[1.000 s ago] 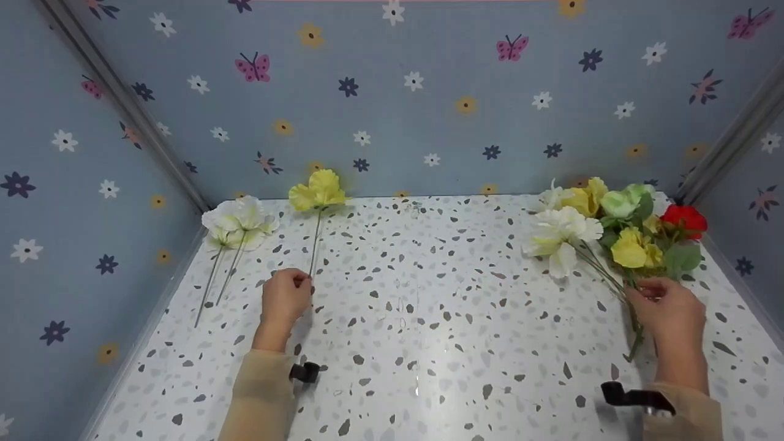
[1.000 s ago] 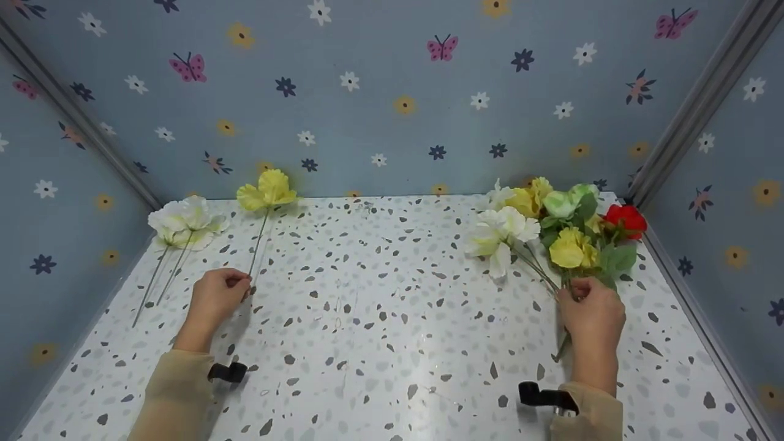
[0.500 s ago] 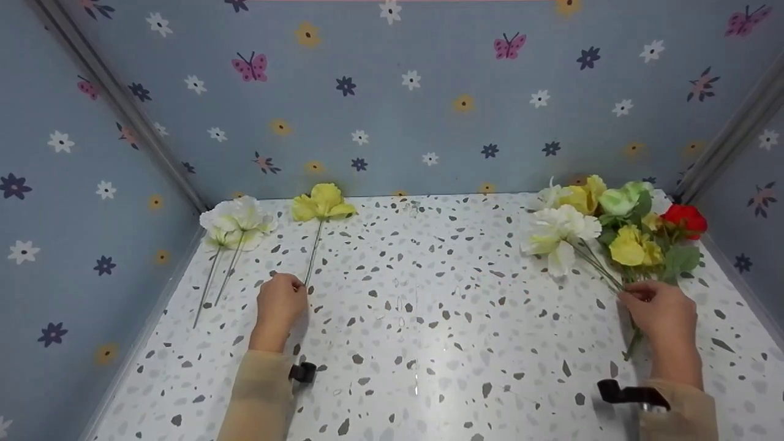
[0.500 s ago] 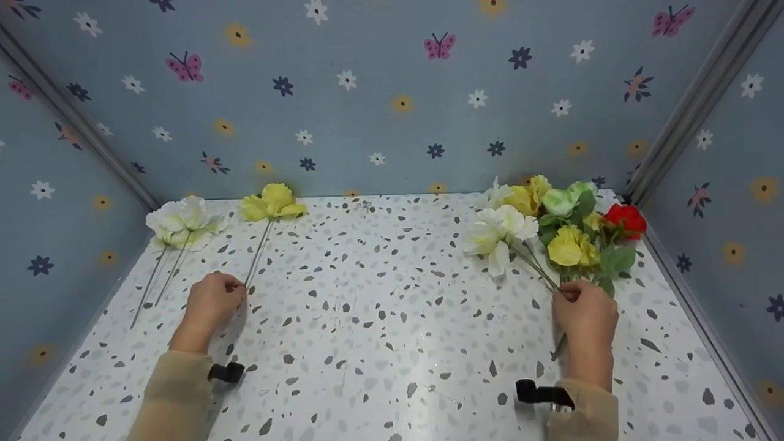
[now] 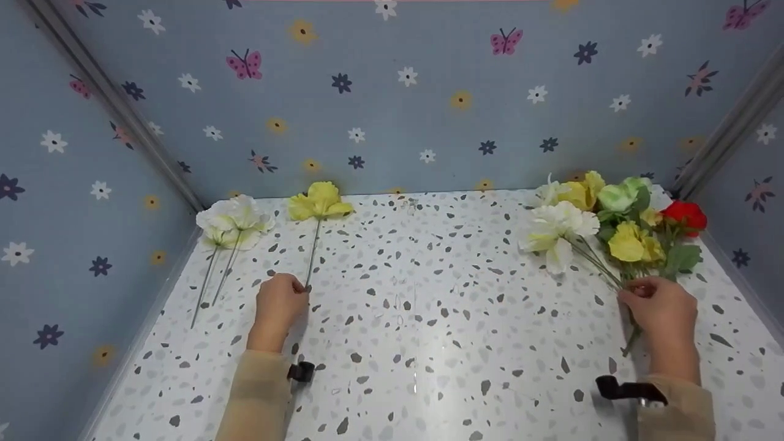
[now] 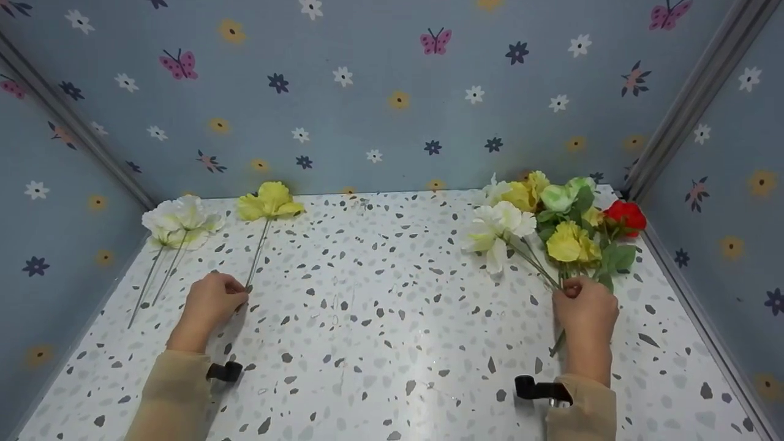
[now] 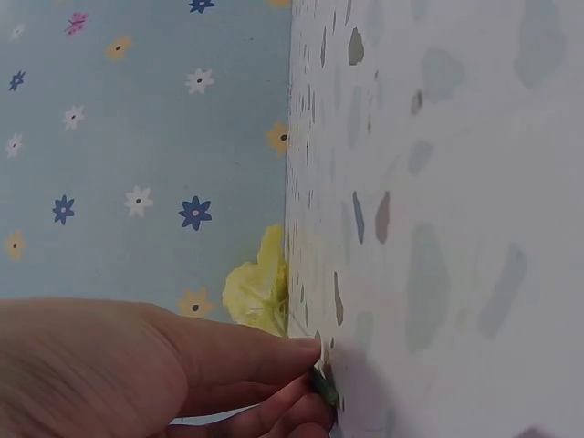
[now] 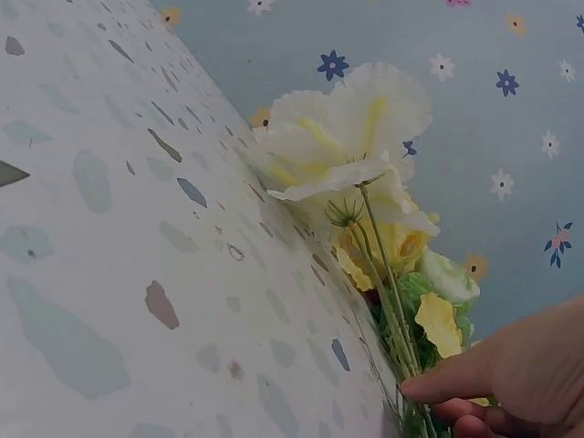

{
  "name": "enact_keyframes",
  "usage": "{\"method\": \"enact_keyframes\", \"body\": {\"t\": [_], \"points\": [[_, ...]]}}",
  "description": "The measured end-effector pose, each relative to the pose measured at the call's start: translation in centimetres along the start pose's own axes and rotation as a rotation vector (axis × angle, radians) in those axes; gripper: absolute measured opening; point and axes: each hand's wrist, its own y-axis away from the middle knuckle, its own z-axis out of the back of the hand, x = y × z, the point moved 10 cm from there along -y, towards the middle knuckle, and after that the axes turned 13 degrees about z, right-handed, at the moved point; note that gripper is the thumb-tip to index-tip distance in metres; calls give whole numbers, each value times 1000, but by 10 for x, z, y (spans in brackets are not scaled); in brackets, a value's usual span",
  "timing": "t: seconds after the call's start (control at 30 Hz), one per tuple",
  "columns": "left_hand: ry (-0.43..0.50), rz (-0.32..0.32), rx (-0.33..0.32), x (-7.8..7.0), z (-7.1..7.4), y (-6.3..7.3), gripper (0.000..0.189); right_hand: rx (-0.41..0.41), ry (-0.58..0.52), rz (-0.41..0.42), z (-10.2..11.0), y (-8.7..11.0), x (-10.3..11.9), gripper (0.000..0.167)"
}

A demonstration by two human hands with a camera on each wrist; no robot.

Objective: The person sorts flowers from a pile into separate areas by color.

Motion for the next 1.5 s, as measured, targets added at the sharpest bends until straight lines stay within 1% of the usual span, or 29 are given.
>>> {"method": "enact_keyframes", "body": {"t": [0.1,0.23,0.37,0.47,0.63,0.83,0.97,1.1,1.3,1.43,1.5], "points": [[-3,12,7,1,0,0,12,-2,15,30,-1,-2,5,41],[-5,22,9,3,0,-1,11,-24,34,68,-2,-4,10,35],[2,22,6,3,0,-1,11,-22,33,59,-3,-5,10,31],[2,19,2,3,1,-2,11,-15,29,51,-3,-6,12,31],[-3,17,-7,4,2,-2,11,-47,15,73,3,-6,24,33],[-12,19,-15,0,4,0,12,-101,-38,64,13,-3,35,37],[-21,23,-20,-2,2,-1,12,-103,-65,55,17,-1,35,42],[-19,17,-9,-2,-1,-3,12,-96,-98,49,18,0,32,46],[-34,11,4,-3,-2,-2,11,-95,-182,44,13,0,32,52],[-43,-1,13,-4,-2,0,10,-86,-283,28,4,-2,38,52],[-37,1,24,-3,-1,2,10,-83,-348,18,-3,-3,42,49]]}}
